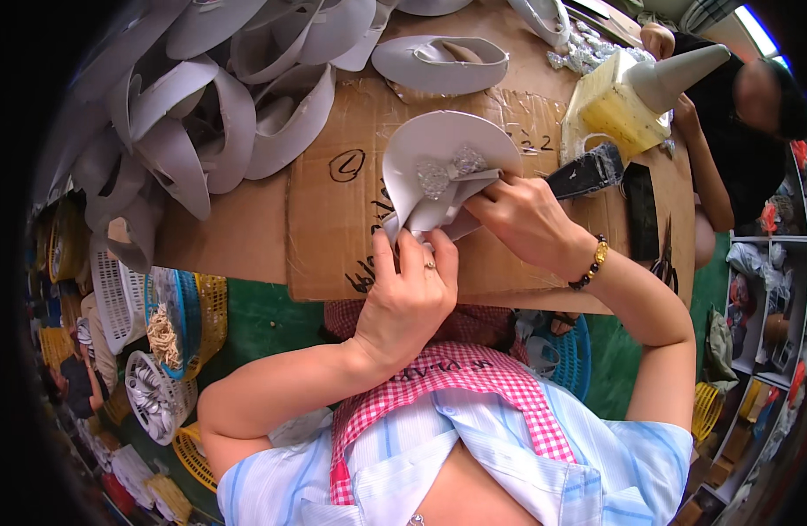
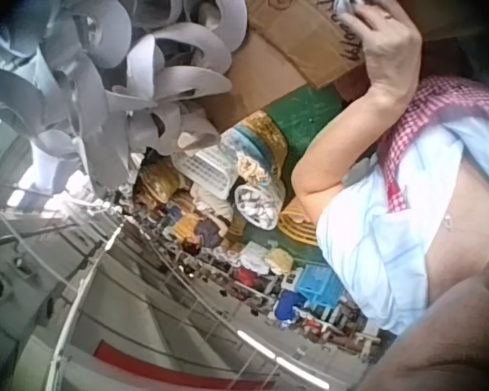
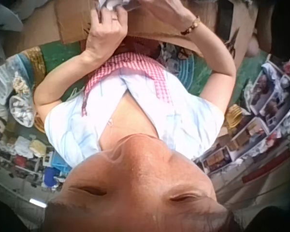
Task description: The person applies glue to shoe uppers using a brush dipped into a glue container.
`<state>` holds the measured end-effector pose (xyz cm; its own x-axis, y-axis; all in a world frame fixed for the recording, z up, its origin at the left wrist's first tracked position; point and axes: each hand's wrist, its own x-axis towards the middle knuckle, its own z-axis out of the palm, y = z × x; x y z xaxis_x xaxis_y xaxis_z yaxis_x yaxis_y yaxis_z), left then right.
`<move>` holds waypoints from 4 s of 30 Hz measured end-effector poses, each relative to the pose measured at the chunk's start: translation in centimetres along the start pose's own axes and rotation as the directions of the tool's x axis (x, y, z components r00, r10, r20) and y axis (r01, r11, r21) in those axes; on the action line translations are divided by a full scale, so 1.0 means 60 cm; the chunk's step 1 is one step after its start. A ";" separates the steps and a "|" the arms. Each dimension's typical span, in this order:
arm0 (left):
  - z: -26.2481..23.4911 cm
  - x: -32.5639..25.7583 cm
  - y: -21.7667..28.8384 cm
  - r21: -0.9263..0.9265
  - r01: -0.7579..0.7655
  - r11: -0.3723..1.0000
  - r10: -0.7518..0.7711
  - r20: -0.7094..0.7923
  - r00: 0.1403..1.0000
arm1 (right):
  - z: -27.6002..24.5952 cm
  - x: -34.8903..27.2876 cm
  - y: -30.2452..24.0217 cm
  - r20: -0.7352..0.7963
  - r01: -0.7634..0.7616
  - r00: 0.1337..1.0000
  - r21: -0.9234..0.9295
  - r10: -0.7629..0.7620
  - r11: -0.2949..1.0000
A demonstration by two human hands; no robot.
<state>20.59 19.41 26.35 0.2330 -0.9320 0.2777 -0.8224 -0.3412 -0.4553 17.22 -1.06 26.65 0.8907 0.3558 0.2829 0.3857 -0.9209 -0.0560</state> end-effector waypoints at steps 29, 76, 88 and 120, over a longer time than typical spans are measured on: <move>0.016 0.027 -0.014 0.095 -0.251 0.963 0.232 0.173 0.957 | -0.016 -0.028 0.001 0.085 -0.252 0.968 0.306 0.237 0.918; -0.015 -0.002 -0.156 -0.650 0.357 0.671 -0.365 0.128 0.922 | -0.043 0.028 -0.074 0.347 0.515 0.856 -0.522 -0.382 0.680; -0.006 -0.041 -0.159 -0.749 0.483 0.453 -0.358 0.344 0.868 | 0.009 0.011 -0.085 -0.041 -0.034 0.999 0.058 0.036 0.998; -0.030 0.050 -0.147 -0.717 0.453 0.530 -0.331 0.317 0.889 | 0.027 0.048 -0.024 -0.108 -0.127 0.986 0.036 0.130 0.991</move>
<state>27.61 19.83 32.74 0.6437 -0.7542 0.1297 -0.7024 -0.5150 0.4913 19.59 1.55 26.01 0.9020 0.2134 0.3754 0.2776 -0.9525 -0.1255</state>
